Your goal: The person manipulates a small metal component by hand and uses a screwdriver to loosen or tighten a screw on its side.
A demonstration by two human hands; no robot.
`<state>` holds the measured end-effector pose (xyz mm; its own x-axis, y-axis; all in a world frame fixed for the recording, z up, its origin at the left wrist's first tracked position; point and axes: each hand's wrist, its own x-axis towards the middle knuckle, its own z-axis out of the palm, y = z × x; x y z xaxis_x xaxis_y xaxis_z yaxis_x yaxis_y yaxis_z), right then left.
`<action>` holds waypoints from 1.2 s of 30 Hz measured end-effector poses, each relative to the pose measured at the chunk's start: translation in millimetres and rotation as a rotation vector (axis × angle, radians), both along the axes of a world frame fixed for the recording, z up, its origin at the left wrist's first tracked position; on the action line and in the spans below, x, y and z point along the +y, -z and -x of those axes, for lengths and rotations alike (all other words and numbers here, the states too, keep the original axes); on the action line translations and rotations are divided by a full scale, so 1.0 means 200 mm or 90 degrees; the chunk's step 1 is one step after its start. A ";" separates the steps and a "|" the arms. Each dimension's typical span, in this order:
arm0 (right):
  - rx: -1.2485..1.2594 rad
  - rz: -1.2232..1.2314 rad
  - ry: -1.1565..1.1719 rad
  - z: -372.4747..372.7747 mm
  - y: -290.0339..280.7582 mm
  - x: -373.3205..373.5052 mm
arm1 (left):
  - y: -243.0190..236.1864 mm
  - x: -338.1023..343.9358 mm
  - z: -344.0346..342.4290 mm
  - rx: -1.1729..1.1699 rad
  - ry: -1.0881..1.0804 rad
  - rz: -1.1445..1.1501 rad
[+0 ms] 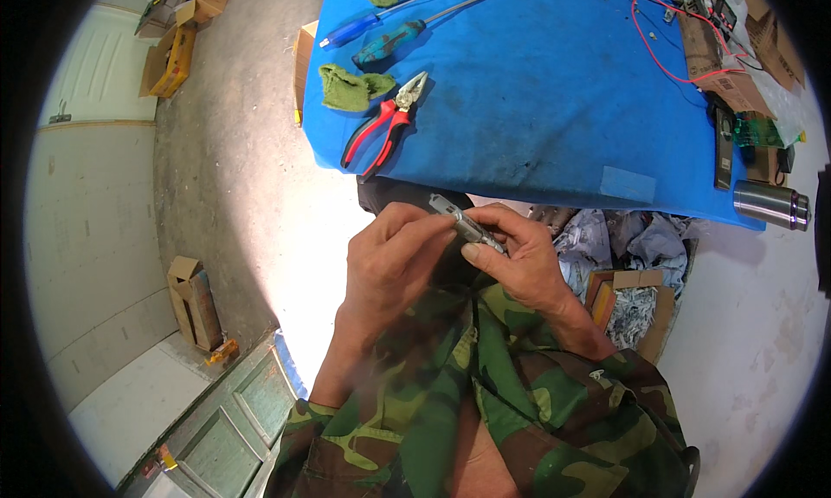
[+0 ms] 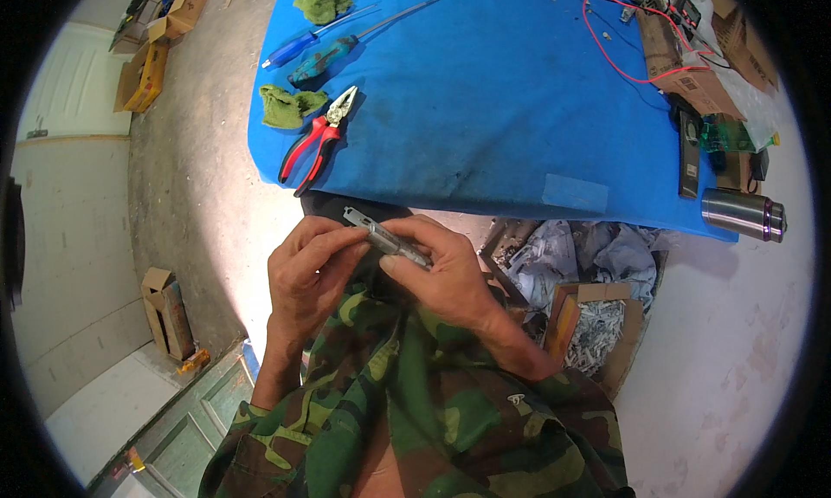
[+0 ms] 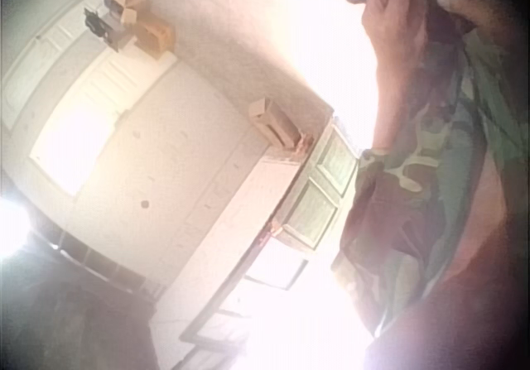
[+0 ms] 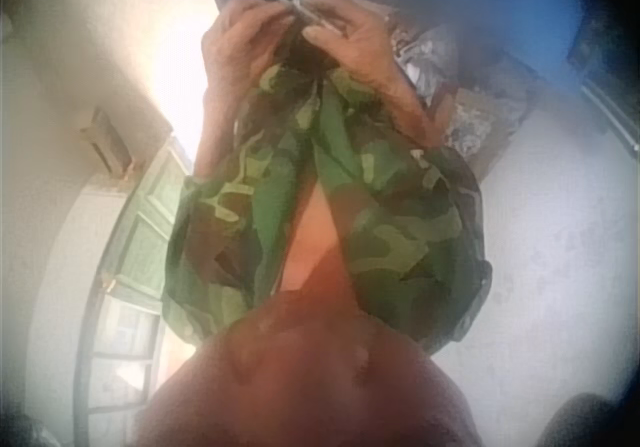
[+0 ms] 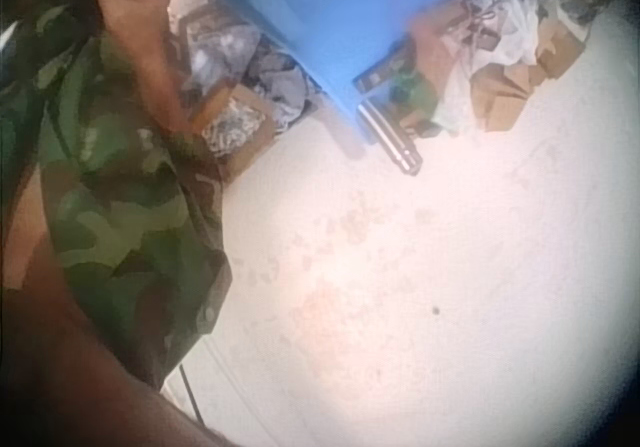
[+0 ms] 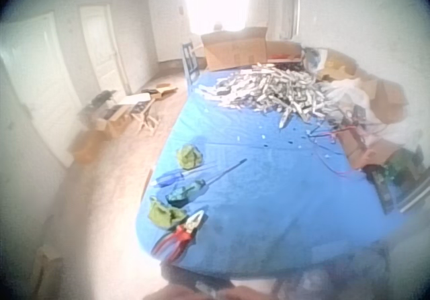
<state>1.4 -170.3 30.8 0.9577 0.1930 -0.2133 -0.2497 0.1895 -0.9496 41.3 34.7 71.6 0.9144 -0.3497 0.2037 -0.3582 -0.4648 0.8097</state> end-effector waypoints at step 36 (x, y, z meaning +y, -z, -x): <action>0.109 -0.045 -0.041 0.03 0.00 0.02 | -0.01 0.06 -0.02 -0.157 0.081 -0.193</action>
<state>-4.4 -167.1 30.3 0.8937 0.2730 -0.3561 -0.4206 0.2331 -0.8768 45.0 45.8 73.0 0.7965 -0.5347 0.2822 -0.5946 -0.6084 0.5256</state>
